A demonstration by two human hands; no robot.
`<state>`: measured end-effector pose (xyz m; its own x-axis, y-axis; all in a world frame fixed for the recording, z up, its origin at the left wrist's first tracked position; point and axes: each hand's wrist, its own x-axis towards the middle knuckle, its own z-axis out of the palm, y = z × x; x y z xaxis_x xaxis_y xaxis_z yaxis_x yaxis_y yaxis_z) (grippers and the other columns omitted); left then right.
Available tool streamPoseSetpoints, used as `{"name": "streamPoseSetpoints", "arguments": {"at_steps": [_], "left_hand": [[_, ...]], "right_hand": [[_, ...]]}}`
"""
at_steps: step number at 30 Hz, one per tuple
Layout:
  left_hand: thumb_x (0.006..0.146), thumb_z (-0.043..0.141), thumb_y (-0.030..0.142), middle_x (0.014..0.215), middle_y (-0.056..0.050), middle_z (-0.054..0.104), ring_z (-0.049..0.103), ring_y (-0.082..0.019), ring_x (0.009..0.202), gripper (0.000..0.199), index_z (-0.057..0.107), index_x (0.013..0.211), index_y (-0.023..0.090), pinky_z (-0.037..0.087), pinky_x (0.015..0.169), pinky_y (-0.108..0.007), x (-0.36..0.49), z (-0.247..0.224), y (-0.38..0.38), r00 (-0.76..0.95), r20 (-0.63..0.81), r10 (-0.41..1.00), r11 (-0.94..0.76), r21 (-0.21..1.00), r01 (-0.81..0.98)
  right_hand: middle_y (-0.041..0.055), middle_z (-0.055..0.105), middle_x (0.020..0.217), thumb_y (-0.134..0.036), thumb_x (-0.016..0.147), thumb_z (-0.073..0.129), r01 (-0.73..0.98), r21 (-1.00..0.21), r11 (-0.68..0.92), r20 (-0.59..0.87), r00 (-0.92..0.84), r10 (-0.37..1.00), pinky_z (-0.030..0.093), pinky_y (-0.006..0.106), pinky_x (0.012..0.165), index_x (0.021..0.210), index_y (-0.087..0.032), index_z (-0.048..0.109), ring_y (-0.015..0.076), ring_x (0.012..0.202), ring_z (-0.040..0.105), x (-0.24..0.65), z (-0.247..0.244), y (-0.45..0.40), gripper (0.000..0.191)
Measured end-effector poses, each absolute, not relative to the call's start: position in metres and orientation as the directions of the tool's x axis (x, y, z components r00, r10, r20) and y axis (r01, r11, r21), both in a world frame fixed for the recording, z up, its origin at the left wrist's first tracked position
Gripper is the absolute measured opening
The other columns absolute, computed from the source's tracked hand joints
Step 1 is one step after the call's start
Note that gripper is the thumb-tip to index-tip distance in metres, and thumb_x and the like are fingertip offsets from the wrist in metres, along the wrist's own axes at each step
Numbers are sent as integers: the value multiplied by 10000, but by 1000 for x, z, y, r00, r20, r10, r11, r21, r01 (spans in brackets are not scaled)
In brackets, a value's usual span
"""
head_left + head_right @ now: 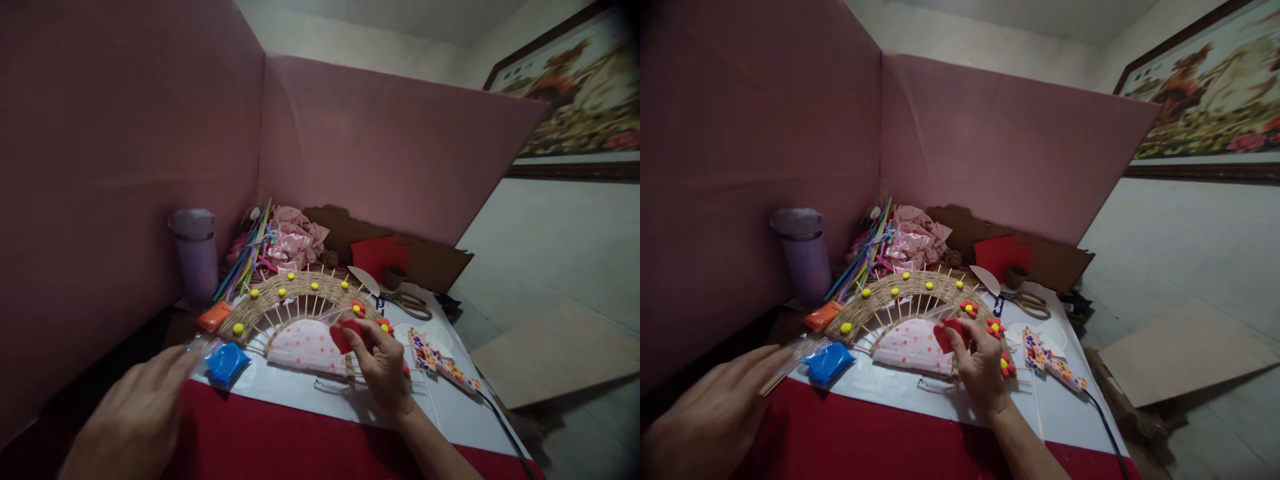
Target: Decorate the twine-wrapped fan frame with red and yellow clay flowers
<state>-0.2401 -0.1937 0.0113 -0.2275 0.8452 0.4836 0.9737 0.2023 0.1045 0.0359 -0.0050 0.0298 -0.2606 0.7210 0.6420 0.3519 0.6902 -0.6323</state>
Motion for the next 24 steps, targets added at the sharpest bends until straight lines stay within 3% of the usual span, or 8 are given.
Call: {"name": "streamPoseSetpoints", "arguments": {"at_steps": [2, 5, 11, 14, 19, 21, 24], "left_hand": [[780, 356, 115, 1244, -96, 546, 487, -283, 1110, 497, 524, 1238, 211, 403, 945, -454, -228, 19, -179, -177, 459, 870, 147, 101, 984], [799, 417, 182, 1108, -120, 620, 532, -303, 1045, 379, 627, 1114, 199, 448, 885, -447, -213, 26, -155, -147, 319, 936, 126, 88, 988], [720, 348, 16, 1073, -132, 628, 575, -275, 1033, 583, 566, 1213, 239, 492, 814, -387, -210, 22, -150, -173, 222, 959, 165, 53, 985], [712, 399, 72, 1070, -96, 633, 608, -272, 969, 498, 634, 1096, 283, 506, 776, -369, -219, 23, -157, -161, 250, 955, 142, 94, 985], [754, 473, 282, 1021, -60, 619, 613, -220, 865, 378, 596, 1110, 247, 492, 742, -295, -239, 63, -150, -150, 433, 889, -34, 390, 920], [726, 481, 324, 896, -61, 613, 601, -217, 778, 407, 602, 1098, 208, 482, 663, -291, -244, 89, -138, -201, 506, 839, -35, 418, 908], [720, 476, 364, 925, -68, 609, 581, -214, 771, 441, 594, 1100, 175, 460, 704, -309, -245, 122, -110, -223, 543, 809, -45, 437, 898]], "right_hand": [[19, 665, 765, -288, 830, 576, 358, -617, 701, 648, -275, 710, 439, 238, 527, 908, -190, 635, 124, 560, 542, 35, 31, -6, 139], [12, 662, 740, -281, 831, 574, 378, -586, 716, 659, -291, 693, 443, 239, 530, 910, -193, 637, 126, 555, 544, 35, 32, -7, 133], [19, 675, 757, -281, 829, 576, 378, -552, 743, 692, -289, 661, 452, 249, 534, 914, -202, 639, 138, 568, 564, 35, 33, -7, 132], [29, 680, 778, -281, 831, 574, 377, -545, 749, 689, -307, 656, 464, 258, 551, 922, -202, 638, 146, 590, 577, 35, 34, -8, 137], [24, 669, 745, -271, 832, 572, 364, -535, 762, 696, -320, 642, 471, 263, 566, 919, -198, 638, 146, 591, 577, 34, 34, -8, 131], [19, 664, 734, -265, 832, 571, 362, -538, 762, 694, -323, 644, 469, 260, 563, 912, -197, 638, 141, 583, 577, 34, 33, -7, 125], [33, 680, 798, -258, 836, 566, 342, -552, 760, 686, -333, 647, 478, 261, 579, 934, -197, 634, 142, 611, 596, 34, 34, -8, 134]]}}
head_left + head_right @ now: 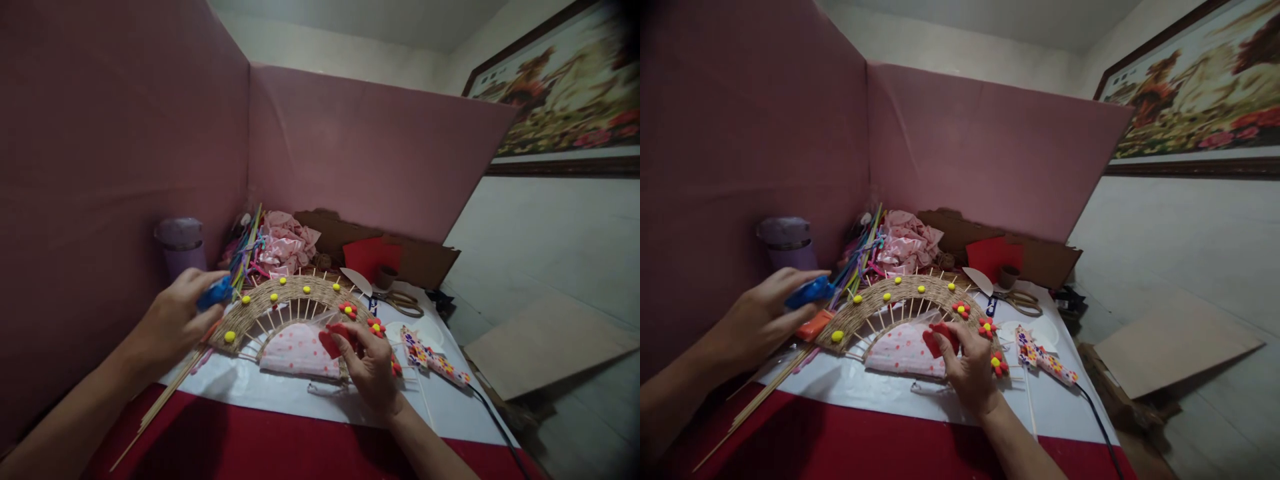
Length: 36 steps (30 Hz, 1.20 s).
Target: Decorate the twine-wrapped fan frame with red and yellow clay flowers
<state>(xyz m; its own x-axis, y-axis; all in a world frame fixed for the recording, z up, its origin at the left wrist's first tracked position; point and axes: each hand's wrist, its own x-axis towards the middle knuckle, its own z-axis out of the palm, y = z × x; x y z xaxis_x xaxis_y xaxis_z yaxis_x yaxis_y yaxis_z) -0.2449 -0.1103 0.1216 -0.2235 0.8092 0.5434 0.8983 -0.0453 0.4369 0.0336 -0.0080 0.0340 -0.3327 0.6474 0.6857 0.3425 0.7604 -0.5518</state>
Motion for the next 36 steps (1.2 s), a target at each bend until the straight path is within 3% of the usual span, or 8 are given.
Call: {"name": "streamPoseSetpoints", "arguments": {"at_steps": [5, 8, 11, 17, 23, 30, 34, 36], "left_hand": [[721, 533, 400, 971, -67, 645, 583, -211, 782, 503, 512, 1180, 194, 434, 679, -278, -238, 138, -47, -184, 490, 852, -102, 499, 860], [706, 578, 342, 911, -63, 653, 581, -199, 747, 428, 545, 1101, 181, 420, 670, -282, -234, 139, -2, -211, 492, 844, -98, 530, 842], [696, 594, 299, 928, -74, 648, 584, -190, 790, 362, 574, 1025, 146, 422, 682, -270, -230, 141, 42, -197, 531, 824, -200, 598, 776], [648, 623, 200, 785, -29, 654, 583, -159, 686, 313, 626, 958, 158, 416, 619, -244, -207, 142, 111, -154, 528, 835, -228, 588, 776], [582, 655, 139, 792, -57, 673, 601, -212, 764, 258, 661, 840, 147, 431, 659, -265, -184, 130, 159, -84, 489, 868, -245, 570, 784], [612, 626, 133, 1059, -93, 646, 569, -226, 975, 405, 640, 1017, 152, 421, 794, -269, -165, 135, 143, 2, 502, 865, -335, 573, 748], [709, 571, 260, 778, -48, 686, 602, -165, 721, 214, 684, 843, 136, 436, 636, -237, -149, 131, 89, 105, 444, 890, -386, 610, 692], [736, 543, 328, 638, -21, 647, 552, -129, 575, 235, 679, 741, 137, 400, 525, -220, -144, 126, 57, 130, 406, 905, -385, 647, 658]], "right_hand": [[41, 690, 806, -254, 836, 567, 348, -517, 782, 706, -343, 620, 486, 274, 608, 931, -202, 643, 157, 664, 619, 33, 36, -10, 132], [41, 696, 815, -252, 832, 572, 356, -493, 794, 721, -343, 602, 487, 285, 623, 923, -205, 646, 164, 687, 630, 32, 36, -10, 127], [40, 701, 828, -251, 828, 574, 353, -483, 801, 728, -347, 591, 490, 293, 639, 927, -207, 642, 169, 701, 641, 31, 34, -9, 127], [29, 691, 792, -239, 831, 573, 364, -470, 804, 711, -385, 589, 464, 298, 634, 932, -212, 630, 168, 689, 631, 32, 34, -8, 120], [24, 692, 784, -221, 811, 585, 348, -498, 795, 712, -360, 603, 459, 287, 631, 929, -226, 637, 171, 675, 625, 31, 34, -7, 129], [13, 638, 701, -306, 844, 541, 250, -763, 596, 576, -158, 802, 439, 235, 572, 829, -174, 625, 134, 611, 561, 29, 26, 5, 157], [23, 626, 751, -347, 856, 518, 133, -844, 519, 510, -100, 854, 437, 226, 607, 852, -151, 605, 137, 679, 557, 29, 23, 13, 214], [22, 614, 742, -353, 854, 522, 97, -853, 514, 506, -93, 858, 431, 226, 608, 848, -148, 602, 133, 671, 543, 28, 24, 13, 221]]}}
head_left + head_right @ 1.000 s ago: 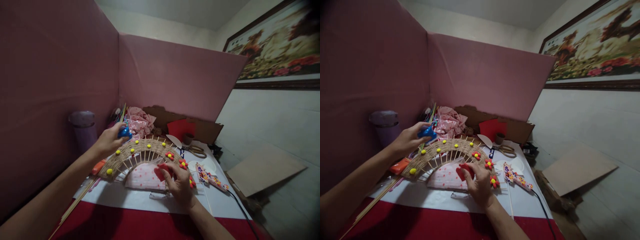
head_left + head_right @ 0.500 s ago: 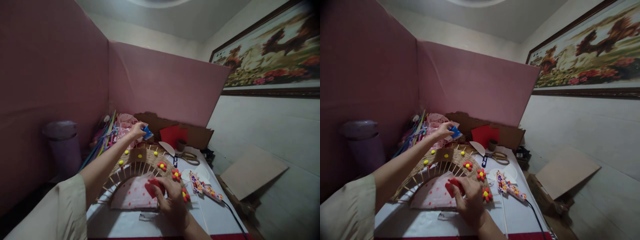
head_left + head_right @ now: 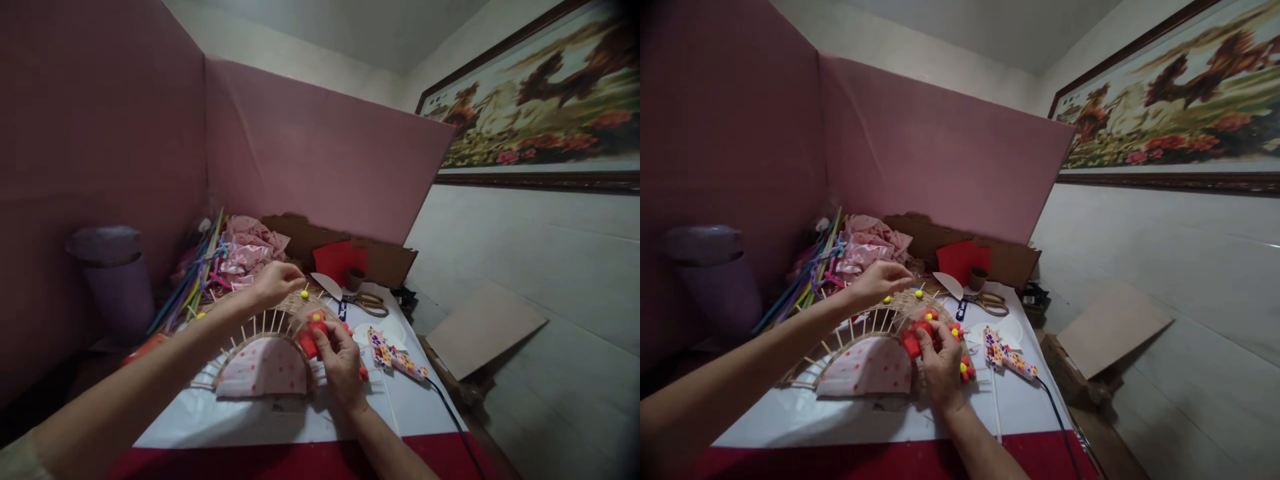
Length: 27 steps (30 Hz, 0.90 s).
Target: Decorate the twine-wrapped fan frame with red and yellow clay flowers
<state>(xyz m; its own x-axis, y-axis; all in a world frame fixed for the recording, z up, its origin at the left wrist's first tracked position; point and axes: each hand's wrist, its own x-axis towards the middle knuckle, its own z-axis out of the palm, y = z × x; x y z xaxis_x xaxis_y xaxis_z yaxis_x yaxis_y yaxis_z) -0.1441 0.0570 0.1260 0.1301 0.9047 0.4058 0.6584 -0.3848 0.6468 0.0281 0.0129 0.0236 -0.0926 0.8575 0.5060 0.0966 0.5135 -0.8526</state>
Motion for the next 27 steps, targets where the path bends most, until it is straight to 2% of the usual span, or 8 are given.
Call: {"name": "streamPoseSetpoints", "arguments": {"at_steps": [3, 6, 10, 16, 21, 24, 27], "left_hand": [[729, 550, 367, 497, 11, 537, 429, -78, 432, 285, 614, 605, 118, 307, 421, -200, -142, 117, 14, 163, 229, 960, -278, 860, 427], [684, 608, 383, 473, 27, 497, 412, -71, 418, 282, 597, 592, 116, 316, 407, -198, -145, 109, -11, 188, 146, 971, -189, 954, 235], [653, 659, 358, 515, 10, 535, 445, -77, 443, 257, 631, 648, 102, 326, 405, -196, -150, 98, -23, 151, 116, 982, -137, 982, 132], [692, 665, 305, 561, 4, 559, 453, -68, 454, 204, 662, 716, 103, 346, 422, -197, -157, 80, -26, 244, 114, 963, -99, 992, -76], [681, 691, 310, 568, 8, 566, 466, -60, 452, 218, 671, 761, 108, 356, 428, -188, -157, 70, -29, 251, 63, 966, -15, 982, -189], [670, 696, 299, 548, 15, 567, 478, -64, 445, 215, 669, 774, 113, 372, 423, -187, -156, 67, -32, 223, 39, 974, 6, 980, -199], [672, 679, 273, 576, 2, 596, 493, -73, 447, 192, 668, 771, 109, 394, 407, -191, -156, 66, -36, 201, 34, 979, -11, 993, -114]], "right_hand": [[20, 605, 742, -355, 847, 533, 76, -849, 522, 514, -106, 851, 427, 230, 613, 843, -151, 603, 133, 670, 531, 27, 25, 10, 216], [23, 606, 754, -351, 844, 539, 51, -840, 540, 528, -152, 836, 432, 238, 630, 842, -154, 607, 141, 692, 536, 25, 27, 5, 208], [11, 599, 711, -331, 833, 562, 15, -847, 531, 516, -216, 829, 425, 231, 600, 819, -155, 613, 129, 647, 528, 24, 28, 1, 184], [2, 599, 670, -320, 820, 578, -64, -881, 469, 466, -291, 835, 422, 221, 564, 805, -150, 621, 114, 595, 527, 24, 31, 0, 175], [-3, 592, 658, -308, 813, 582, -90, -891, 445, 450, -314, 836, 426, 218, 555, 793, -154, 621, 110, 583, 527, 24, 28, 2, 160], [6, 601, 697, -289, 812, 579, -52, -886, 461, 452, -323, 831, 437, 224, 578, 807, -160, 631, 121, 625, 545, 25, 26, 1, 139], [9, 609, 711, -260, 815, 569, 31, -855, 518, 479, -336, 811, 435, 229, 591, 821, -166, 644, 128, 642, 550, 26, 27, 0, 120]]}}
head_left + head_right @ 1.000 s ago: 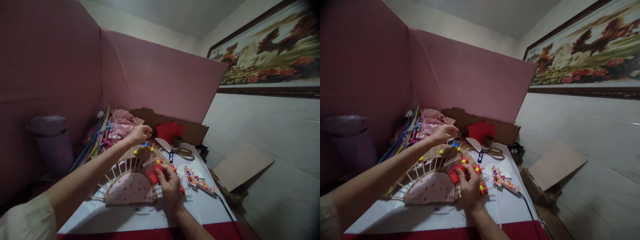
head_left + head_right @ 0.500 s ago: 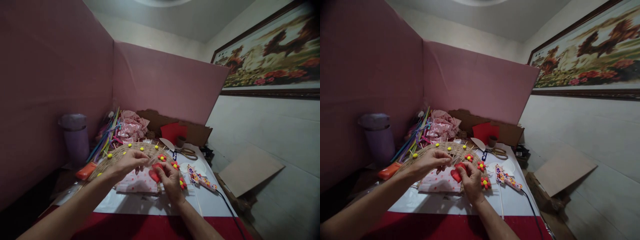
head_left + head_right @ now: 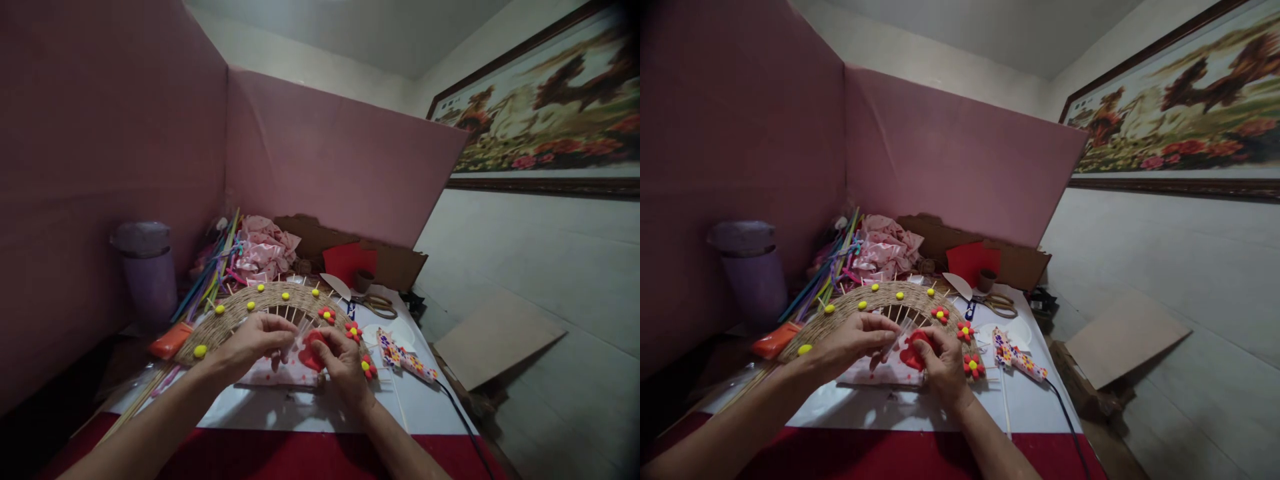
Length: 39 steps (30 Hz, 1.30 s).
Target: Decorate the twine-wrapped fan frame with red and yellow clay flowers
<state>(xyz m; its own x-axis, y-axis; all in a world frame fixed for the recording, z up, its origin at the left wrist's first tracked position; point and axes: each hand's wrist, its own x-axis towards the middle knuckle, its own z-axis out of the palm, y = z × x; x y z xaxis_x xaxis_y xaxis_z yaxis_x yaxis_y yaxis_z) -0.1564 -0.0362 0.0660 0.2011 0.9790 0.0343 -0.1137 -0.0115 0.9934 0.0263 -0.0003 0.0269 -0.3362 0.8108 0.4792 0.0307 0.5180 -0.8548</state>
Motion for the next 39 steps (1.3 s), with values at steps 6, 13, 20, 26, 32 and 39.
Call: {"name": "streamPoseSetpoints", "arguments": {"at_steps": [6, 13, 20, 26, 32, 39], "left_hand": [[684, 647, 283, 554, -3, 593, 512, -79, 411, 178, 629, 677, 106, 385, 360, -176, -157, 67, -43, 242, 3, 970, -5, 1000, 6], [775, 565, 339, 502, 37, 521, 516, -98, 402, 216, 510, 674, 157, 419, 360, -199, -141, 65, -52, 16, 250, 968, -250, 965, 78], [834, 504, 268, 646, -2, 539, 526, -101, 526, 143, 540, 738, 168, 426, 499, -219, -127, 45, -59, 41, 510, 859, -469, 752, 463], [835, 455, 190, 641, -4, 507, 453, -126, 593, 147, 475, 689, 188, 360, 567, -249, -126, 43, -59, 99, 604, 790, -504, 550, 666], [844, 405, 200, 571, 28, 423, 363, -126, 520, 212, 358, 637, 214, 267, 514, -257, -118, 41, -62, 38, 575, 817, -397, 513, 761], [900, 343, 263, 624, 20, 447, 416, -133, 593, 252, 380, 657, 204, 305, 576, -267, -126, 50, -64, 79, 480, 874, -404, 625, 667]], "right_hand": [[12, 643, 729, -223, 834, 546, 174, -732, 658, 560, -397, 727, 437, 241, 611, 841, -179, 643, 141, 660, 575, 27, 31, -3, 106], [71, 583, 954, -216, 846, 516, 414, -430, 802, 837, -149, 526, 396, 397, 863, 944, -195, 568, 217, 939, 527, 25, 46, -19, 112], [33, 565, 752, -280, 908, 398, 354, -585, 730, 658, -319, 682, 402, 274, 613, 810, -189, 493, 159, 682, 534, 10, 38, -37, 164], [22, 539, 670, -177, 911, 323, 419, -448, 789, 712, -366, 599, 343, 257, 581, 702, -190, 454, 145, 629, 504, 11, 35, -32, 247], [-6, 480, 562, -156, 887, 363, 484, -414, 771, 721, -342, 602, 290, 241, 519, 603, -195, 406, 117, 524, 455, 10, 35, -30, 290], [5, 504, 575, -155, 886, 369, 544, -311, 779, 738, -378, 559, 292, 253, 522, 630, -192, 442, 129, 533, 466, 15, 37, -24, 269]]}}
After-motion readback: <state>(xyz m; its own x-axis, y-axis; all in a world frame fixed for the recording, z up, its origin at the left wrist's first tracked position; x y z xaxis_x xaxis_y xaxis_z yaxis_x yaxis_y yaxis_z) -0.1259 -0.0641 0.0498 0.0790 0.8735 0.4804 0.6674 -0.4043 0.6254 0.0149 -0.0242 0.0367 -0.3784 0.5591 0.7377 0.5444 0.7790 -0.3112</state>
